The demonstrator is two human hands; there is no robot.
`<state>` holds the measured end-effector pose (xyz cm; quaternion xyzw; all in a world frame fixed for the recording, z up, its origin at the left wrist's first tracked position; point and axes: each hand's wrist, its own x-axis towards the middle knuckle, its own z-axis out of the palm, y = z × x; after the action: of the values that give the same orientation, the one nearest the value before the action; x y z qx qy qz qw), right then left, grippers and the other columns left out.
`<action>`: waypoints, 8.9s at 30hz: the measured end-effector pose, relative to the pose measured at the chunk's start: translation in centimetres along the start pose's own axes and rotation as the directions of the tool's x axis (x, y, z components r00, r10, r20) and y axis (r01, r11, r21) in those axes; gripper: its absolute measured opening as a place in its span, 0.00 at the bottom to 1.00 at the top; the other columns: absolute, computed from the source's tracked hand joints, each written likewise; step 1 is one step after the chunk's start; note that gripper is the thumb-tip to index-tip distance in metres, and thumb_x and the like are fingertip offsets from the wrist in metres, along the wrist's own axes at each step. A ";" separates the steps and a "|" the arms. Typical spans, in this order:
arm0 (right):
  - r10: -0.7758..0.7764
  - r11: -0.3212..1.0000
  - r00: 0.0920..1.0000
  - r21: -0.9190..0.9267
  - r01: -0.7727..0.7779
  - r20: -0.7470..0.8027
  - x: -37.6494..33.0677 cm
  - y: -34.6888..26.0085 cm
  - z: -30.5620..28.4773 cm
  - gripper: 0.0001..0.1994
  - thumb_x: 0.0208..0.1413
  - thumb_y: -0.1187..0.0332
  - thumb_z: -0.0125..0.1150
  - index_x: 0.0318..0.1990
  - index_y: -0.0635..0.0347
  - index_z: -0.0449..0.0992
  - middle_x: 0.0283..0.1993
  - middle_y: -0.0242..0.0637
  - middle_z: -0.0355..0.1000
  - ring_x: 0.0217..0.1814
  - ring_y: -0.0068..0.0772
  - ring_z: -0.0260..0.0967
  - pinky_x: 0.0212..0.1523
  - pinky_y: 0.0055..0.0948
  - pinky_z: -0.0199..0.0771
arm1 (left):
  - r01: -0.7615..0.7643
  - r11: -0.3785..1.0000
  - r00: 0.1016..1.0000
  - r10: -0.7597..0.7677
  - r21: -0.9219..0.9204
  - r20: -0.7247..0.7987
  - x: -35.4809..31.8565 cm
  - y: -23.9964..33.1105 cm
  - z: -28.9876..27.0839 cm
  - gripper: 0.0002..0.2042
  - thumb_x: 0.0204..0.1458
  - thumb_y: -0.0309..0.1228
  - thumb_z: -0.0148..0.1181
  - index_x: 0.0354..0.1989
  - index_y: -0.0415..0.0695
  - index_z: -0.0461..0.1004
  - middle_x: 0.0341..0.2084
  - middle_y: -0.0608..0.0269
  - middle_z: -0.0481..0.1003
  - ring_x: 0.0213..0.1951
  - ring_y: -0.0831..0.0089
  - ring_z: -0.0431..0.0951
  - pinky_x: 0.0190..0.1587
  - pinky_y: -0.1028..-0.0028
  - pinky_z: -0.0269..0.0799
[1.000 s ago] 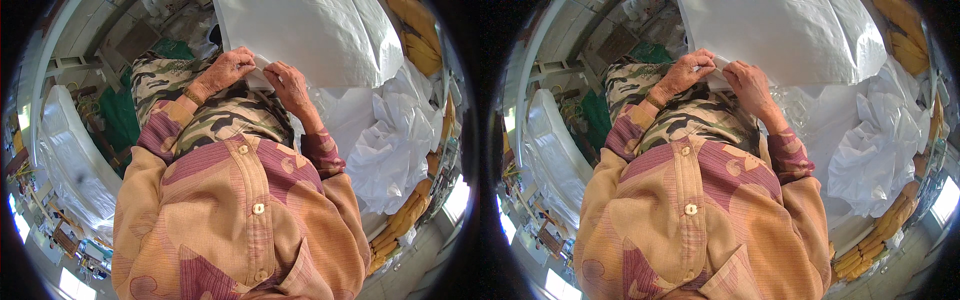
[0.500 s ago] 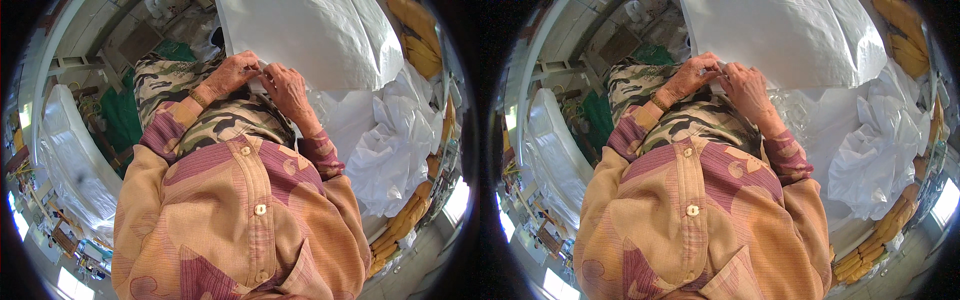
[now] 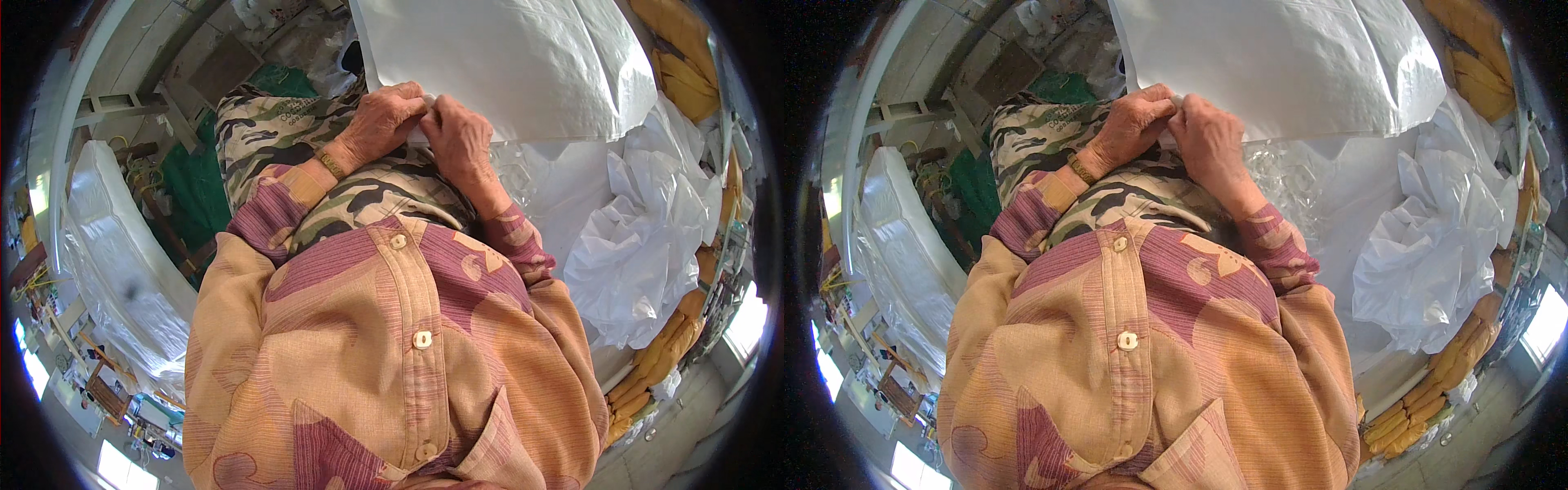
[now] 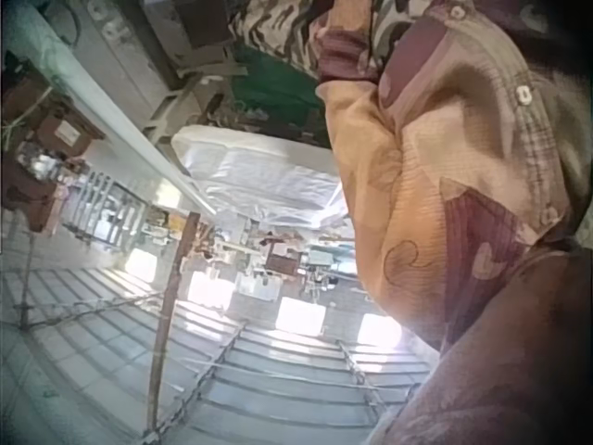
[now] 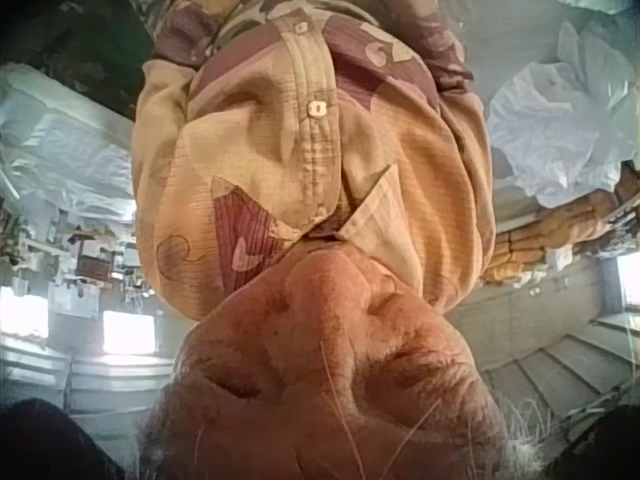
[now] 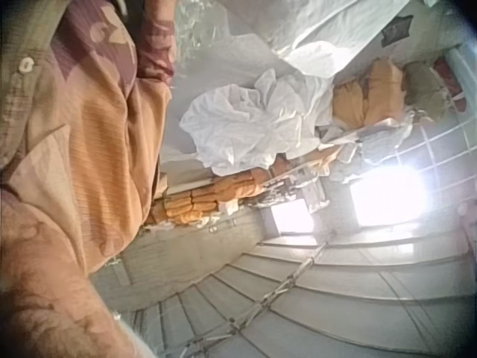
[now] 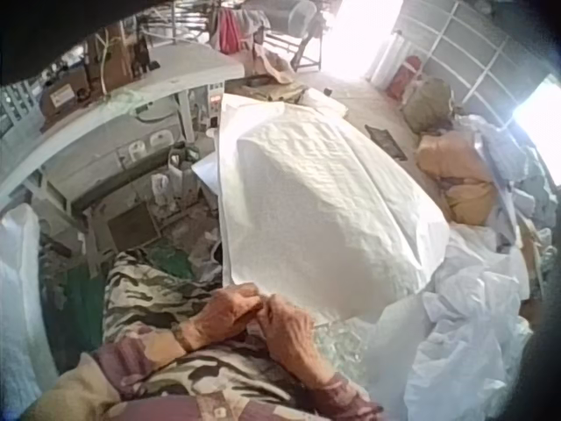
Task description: The person aligns a plastic liner inside a woven sack, folds and creases the edges and corners of the sack over the liner by hand, and turns the sack over to fold the remaining sides.
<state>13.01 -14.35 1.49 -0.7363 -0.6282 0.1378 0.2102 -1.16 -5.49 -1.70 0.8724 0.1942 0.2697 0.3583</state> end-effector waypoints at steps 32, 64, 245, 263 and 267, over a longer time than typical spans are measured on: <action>-0.043 0.999 0.964 0.005 0.046 -0.263 -4.9 6.2 -5.2 0.05 0.52 0.74 0.63 0.37 0.61 0.78 0.33 0.41 0.75 0.36 0.42 0.74 0.41 0.36 0.72 | 0.515 0.656 0.816 -0.572 -0.551 0.081 0.0 -2.8 1.0 0.07 0.53 0.26 0.63 0.28 0.38 0.72 0.19 0.65 0.75 0.18 0.80 0.77 0.18 0.80 0.70; -0.198 0.979 0.979 0.057 0.195 0.044 0.1 1.5 -0.3 0.05 0.58 0.68 0.56 0.37 0.59 0.73 0.32 0.42 0.69 0.33 0.48 0.71 0.33 0.41 0.70 | 0.221 0.910 0.972 -0.175 -0.351 0.159 -0.4 -2.7 -1.0 0.07 0.52 0.28 0.63 0.34 0.37 0.76 0.38 0.59 0.72 0.37 0.68 0.74 0.42 0.71 0.71; -0.016 0.956 0.994 -0.293 -0.015 -0.105 -2.6 4.2 0.4 0.10 0.59 0.64 0.56 0.29 0.58 0.69 0.29 0.43 0.70 0.32 0.51 0.70 0.33 0.44 0.68 | 0.283 0.809 0.940 -0.340 -0.516 -0.018 -0.3 -2.3 2.0 0.07 0.48 0.24 0.67 0.26 0.37 0.73 0.22 0.62 0.74 0.26 0.77 0.75 0.30 0.76 0.72; -0.201 0.978 0.978 0.065 0.197 0.061 -3.8 1.1 -3.9 0.09 0.53 0.68 0.63 0.40 0.60 0.77 0.36 0.40 0.74 0.40 0.45 0.73 0.45 0.40 0.71 | 0.378 0.721 0.895 -0.445 -0.581 0.029 -0.9 -4.0 1.6 0.07 0.51 0.26 0.65 0.34 0.39 0.74 0.29 0.63 0.77 0.32 0.77 0.79 0.39 0.78 0.75; -0.281 0.958 0.948 -0.020 0.287 0.151 -2.6 1.7 -1.2 0.09 0.51 0.67 0.63 0.39 0.60 0.76 0.43 0.39 0.72 0.47 0.44 0.69 0.49 0.41 0.67 | 0.317 0.733 0.948 -0.269 -0.601 0.172 -1.1 -3.9 -0.6 0.09 0.48 0.22 0.64 0.37 0.40 0.72 0.42 0.60 0.73 0.47 0.72 0.75 0.53 0.72 0.70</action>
<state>14.60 -17.28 1.59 -0.6302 -0.7442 0.1465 0.1656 -2.96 -3.18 -4.58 0.6728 0.2163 0.2266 0.6702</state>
